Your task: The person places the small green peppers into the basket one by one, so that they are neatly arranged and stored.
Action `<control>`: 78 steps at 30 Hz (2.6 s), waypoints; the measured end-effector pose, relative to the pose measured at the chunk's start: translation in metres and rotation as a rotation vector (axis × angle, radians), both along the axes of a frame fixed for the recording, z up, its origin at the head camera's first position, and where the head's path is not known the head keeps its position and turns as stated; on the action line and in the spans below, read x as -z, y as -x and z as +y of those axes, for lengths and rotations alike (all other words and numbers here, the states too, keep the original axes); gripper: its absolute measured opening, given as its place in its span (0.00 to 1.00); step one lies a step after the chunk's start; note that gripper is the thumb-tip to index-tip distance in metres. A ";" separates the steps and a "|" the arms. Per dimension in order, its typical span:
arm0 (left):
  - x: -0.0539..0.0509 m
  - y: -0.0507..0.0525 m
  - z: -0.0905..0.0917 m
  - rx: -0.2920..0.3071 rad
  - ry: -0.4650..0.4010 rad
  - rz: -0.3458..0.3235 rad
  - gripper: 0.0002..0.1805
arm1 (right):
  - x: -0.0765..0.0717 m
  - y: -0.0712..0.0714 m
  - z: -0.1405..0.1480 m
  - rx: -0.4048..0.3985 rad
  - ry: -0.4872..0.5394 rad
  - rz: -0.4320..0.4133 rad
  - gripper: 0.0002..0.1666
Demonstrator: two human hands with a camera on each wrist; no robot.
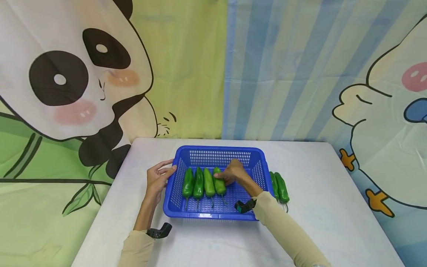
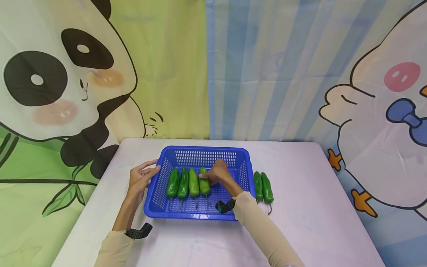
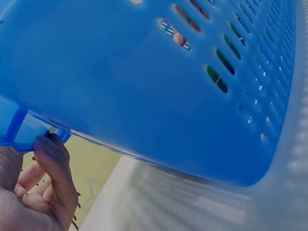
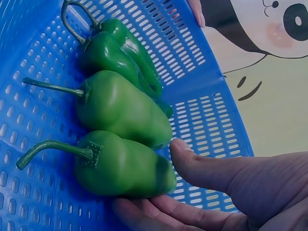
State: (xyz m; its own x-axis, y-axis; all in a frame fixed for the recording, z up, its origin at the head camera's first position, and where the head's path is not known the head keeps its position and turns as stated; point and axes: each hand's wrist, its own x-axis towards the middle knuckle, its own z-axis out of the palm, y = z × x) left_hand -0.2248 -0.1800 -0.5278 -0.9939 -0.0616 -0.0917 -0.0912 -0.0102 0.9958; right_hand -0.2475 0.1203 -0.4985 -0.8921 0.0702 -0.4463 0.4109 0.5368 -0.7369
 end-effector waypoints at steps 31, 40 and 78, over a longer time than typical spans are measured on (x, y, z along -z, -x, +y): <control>-0.001 0.000 0.000 -0.004 0.010 -0.001 0.26 | -0.025 0.000 0.017 -0.009 -0.064 -0.038 0.45; -0.001 -0.002 0.000 -0.001 0.009 -0.013 0.26 | -0.046 -0.003 0.033 0.002 -0.020 -0.019 0.44; -0.002 -0.003 -0.003 -0.004 0.008 -0.012 0.28 | -0.094 -0.039 0.135 -0.048 0.202 0.140 0.36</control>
